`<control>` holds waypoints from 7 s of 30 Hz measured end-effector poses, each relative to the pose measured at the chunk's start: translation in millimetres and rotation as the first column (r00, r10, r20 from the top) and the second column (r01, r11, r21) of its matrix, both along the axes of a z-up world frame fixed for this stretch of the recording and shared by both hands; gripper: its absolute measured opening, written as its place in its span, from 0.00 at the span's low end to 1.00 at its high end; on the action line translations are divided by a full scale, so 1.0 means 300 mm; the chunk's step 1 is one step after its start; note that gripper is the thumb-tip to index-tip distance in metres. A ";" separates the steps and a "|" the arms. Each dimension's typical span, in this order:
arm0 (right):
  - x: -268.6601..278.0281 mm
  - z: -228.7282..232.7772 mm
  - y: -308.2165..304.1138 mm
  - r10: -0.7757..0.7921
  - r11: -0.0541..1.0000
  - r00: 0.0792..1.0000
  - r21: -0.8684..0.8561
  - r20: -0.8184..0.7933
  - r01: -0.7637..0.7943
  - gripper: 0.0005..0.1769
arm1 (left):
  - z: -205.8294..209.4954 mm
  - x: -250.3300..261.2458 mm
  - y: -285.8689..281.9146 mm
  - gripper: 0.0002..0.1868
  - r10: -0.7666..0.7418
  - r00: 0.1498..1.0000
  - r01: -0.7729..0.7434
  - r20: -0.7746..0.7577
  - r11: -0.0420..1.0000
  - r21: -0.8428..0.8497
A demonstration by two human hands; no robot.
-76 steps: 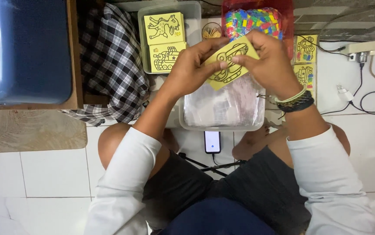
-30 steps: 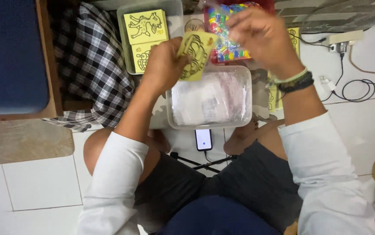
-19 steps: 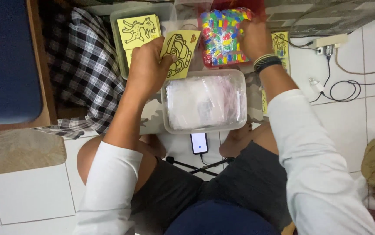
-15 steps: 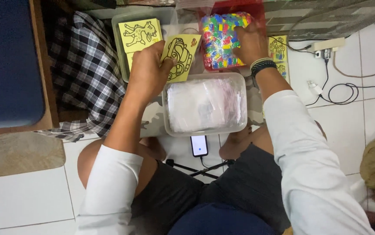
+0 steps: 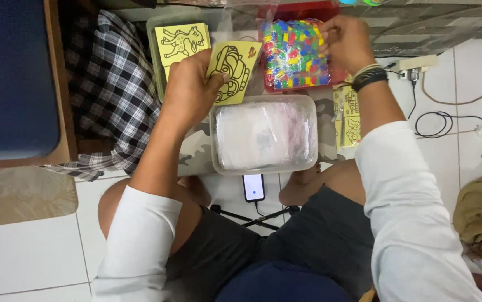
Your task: The person packages yellow toy cards into small plastic bags by hand, placing one card and a small plastic object into each bag and then sealing them.
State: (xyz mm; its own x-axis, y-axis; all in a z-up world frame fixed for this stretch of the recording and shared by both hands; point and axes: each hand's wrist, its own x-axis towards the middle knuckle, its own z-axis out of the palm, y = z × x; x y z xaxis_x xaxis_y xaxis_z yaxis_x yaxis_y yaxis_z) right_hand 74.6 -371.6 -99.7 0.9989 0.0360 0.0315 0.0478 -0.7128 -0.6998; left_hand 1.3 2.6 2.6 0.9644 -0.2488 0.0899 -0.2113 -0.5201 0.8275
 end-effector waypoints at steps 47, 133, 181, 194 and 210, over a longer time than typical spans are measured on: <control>-0.330 0.491 0.336 0.179 0.900 0.924 0.323 0.338 -0.292 0.05 | -0.085 -0.019 -0.153 0.15 -0.098 0.995 0.094 0.035 0.992 0.085; -0.184 0.552 0.255 0.139 0.938 0.813 0.189 0.566 -0.292 0.08 | 0.011 0.017 -0.013 0.05 0.125 0.964 -0.067 0.234 0.969 -0.238; -0.276 0.520 0.414 0.266 0.827 0.949 0.465 0.168 -0.314 0.02 | -0.040 0.011 -0.096 0.09 -0.152 0.986 0.161 0.067 0.767 -0.621; -0.385 0.444 0.403 0.131 0.870 0.990 0.486 -0.059 -0.086 0.04 | -0.007 -0.028 -0.135 0.08 -0.117 0.990 0.143 0.082 0.811 -0.567; -0.316 0.396 0.349 0.126 0.588 0.983 0.808 -0.137 0.037 0.14 | -0.047 -0.047 -0.130 0.39 -0.203 0.973 0.228 0.109 0.784 -0.577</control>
State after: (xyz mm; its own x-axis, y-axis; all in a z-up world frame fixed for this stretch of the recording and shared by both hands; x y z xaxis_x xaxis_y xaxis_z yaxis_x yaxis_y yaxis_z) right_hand -20.1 -266.9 18.9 0.9885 0.1215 -0.0898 -0.1072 0.1458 -0.9835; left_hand -12.9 -36.3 -11.5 0.8844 -0.3384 0.3215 -0.2984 0.1198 0.9469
